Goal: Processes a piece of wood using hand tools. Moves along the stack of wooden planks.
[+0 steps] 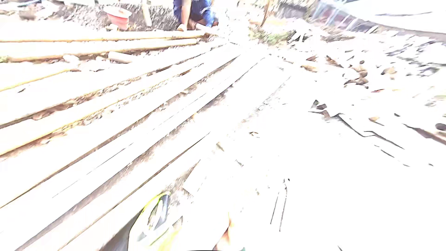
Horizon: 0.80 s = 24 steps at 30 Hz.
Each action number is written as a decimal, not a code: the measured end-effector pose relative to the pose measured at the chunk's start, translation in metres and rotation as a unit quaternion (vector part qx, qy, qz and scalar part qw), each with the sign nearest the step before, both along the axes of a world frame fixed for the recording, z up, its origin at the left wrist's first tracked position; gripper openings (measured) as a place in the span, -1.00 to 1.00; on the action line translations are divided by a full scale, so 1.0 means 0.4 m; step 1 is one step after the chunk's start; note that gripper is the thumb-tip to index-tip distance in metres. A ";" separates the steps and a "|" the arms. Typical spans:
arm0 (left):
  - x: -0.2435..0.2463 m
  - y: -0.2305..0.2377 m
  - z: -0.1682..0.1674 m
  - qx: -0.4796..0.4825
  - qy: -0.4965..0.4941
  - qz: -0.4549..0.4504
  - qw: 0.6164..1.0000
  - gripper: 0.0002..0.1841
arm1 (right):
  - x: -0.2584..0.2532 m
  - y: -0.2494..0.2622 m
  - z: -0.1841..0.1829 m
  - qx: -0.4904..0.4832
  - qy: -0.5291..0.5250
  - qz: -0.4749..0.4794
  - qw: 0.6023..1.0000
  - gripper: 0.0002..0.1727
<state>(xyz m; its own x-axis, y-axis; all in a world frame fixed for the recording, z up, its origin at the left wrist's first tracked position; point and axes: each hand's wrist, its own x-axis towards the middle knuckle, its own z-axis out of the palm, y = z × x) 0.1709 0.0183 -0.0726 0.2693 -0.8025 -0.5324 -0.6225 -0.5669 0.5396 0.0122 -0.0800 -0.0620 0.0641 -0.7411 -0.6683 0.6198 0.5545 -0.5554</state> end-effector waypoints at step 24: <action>-0.057 0.130 0.133 -0.150 0.039 0.167 0.974 -0.39 | 0.040 -0.256 0.310 -0.225 0.537 0.605 0.544 -0.63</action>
